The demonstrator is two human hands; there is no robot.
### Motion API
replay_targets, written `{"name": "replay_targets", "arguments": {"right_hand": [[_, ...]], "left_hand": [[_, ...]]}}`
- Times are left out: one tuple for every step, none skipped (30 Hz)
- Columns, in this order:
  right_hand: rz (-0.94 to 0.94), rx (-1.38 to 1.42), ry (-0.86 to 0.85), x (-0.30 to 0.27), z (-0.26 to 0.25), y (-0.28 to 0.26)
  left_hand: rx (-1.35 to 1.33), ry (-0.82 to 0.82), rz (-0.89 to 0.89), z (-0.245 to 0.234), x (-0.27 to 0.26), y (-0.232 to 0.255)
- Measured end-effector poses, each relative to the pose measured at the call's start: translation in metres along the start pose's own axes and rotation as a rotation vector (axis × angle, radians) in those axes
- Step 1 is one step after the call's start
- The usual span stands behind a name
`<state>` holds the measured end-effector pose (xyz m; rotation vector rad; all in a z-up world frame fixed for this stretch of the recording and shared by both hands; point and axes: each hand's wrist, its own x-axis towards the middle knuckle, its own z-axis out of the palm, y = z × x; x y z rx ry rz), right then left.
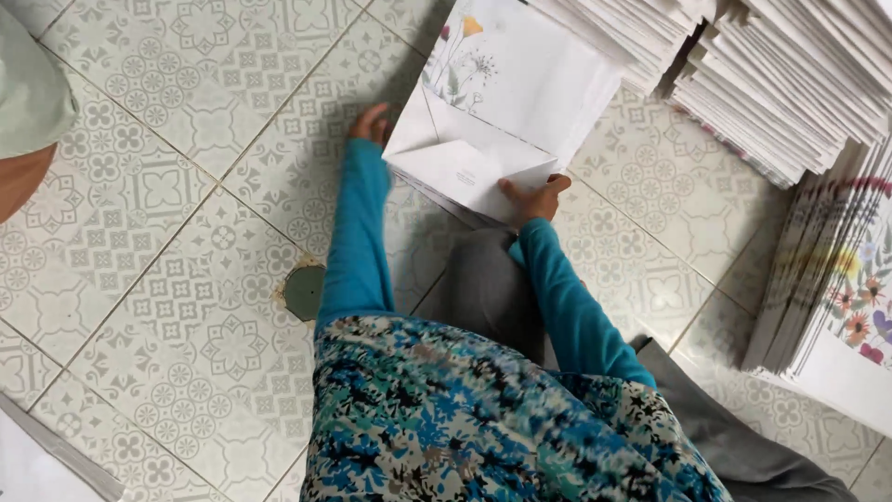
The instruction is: Folding pre-printed paper sheets into bags while sitting on a tiled floor.
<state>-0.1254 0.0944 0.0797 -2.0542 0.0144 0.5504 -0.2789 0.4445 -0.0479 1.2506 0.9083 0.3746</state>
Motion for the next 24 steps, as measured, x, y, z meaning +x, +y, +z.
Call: {"name": "replay_targets", "arguments": {"right_hand": [[0.008,-0.078,-0.01,0.001,-0.001,-0.006],[0.017,-0.156,-0.021,0.002,-0.002,-0.012],[0.021,-0.156,-0.015,0.0,-0.001,-0.014],[-0.024,-0.169,0.009,-0.001,0.0,-0.014],[-0.066,-0.182,0.036,-0.002,0.001,-0.015],[-0.061,-0.183,0.043,0.006,0.006,-0.004],[-0.115,-0.3,0.041,0.015,0.008,0.007],[-0.17,-0.417,0.038,0.023,0.011,0.018],[-0.162,-0.422,0.037,0.007,0.007,-0.001],[-0.272,-0.682,-0.015,-0.009,0.003,-0.021],[-0.384,-0.94,-0.054,-0.016,-0.001,-0.045],[-0.378,-0.943,-0.04,-0.003,0.006,-0.027],[-0.502,-0.951,-0.136,0.003,0.013,-0.005],[-0.624,-0.954,-0.233,0.007,0.019,0.018],[-0.618,-0.95,-0.243,0.011,0.025,0.023],[-0.545,-0.994,-0.324,0.011,0.03,0.027],[-0.488,-1.037,-0.381,0.025,0.03,0.02],[-0.499,-1.032,-0.368,0.034,0.023,0.025],[-0.447,-1.031,-0.485,0.046,0.023,0.022],[-0.393,-1.03,-0.602,0.059,0.021,0.018],[-0.411,-1.011,-0.585,0.072,0.022,0.02],[-0.466,-0.948,-0.62,0.088,0.022,0.024],[-0.467,-0.888,-0.623,0.104,-0.006,0.046],[-0.432,-0.873,-0.575,0.107,-0.014,0.035]], "left_hand": [[0.133,0.103,0.251,-0.02,-0.002,0.003],[0.267,0.206,0.501,-0.039,-0.004,0.007],[0.266,0.2,0.499,-0.015,-0.022,0.035],[0.823,0.178,0.656,0.009,-0.041,0.062],[1.384,0.143,0.798,0.034,-0.059,0.09],[1.381,0.133,0.801,0.052,-0.075,0.092],[1.421,-0.035,0.747,0.07,-0.093,0.094],[1.455,-0.205,0.69,0.089,-0.111,0.096],[1.451,-0.213,0.685,0.091,-0.11,0.086],[1.474,-0.202,0.642,0.093,-0.107,0.076],[1.494,-0.19,0.617,0.1,-0.096,0.07],[1.486,-0.197,0.63,0.103,-0.09,0.071],[1.471,-0.205,0.627,0.101,-0.093,0.069],[1.455,-0.212,0.625,0.099,-0.098,0.067],[1.462,-0.218,0.614,0.095,-0.099,0.064],[1.474,-0.229,0.586,0.091,-0.104,0.063],[1.483,-0.224,0.584,0.097,-0.098,0.072],[1.485,-0.214,0.599,0.102,-0.096,0.061],[1.534,-0.189,0.58,0.102,-0.088,0.056],[1.581,-0.163,0.56,0.103,-0.081,0.053],[1.598,-0.148,0.583,0.093,-0.064,0.043],[1.633,-0.056,0.751,0.085,-0.045,0.033],[1.632,-0.022,0.949,0.109,-0.025,0.01],[1.619,-0.066,1.001,0.112,-0.017,0.036]]}}
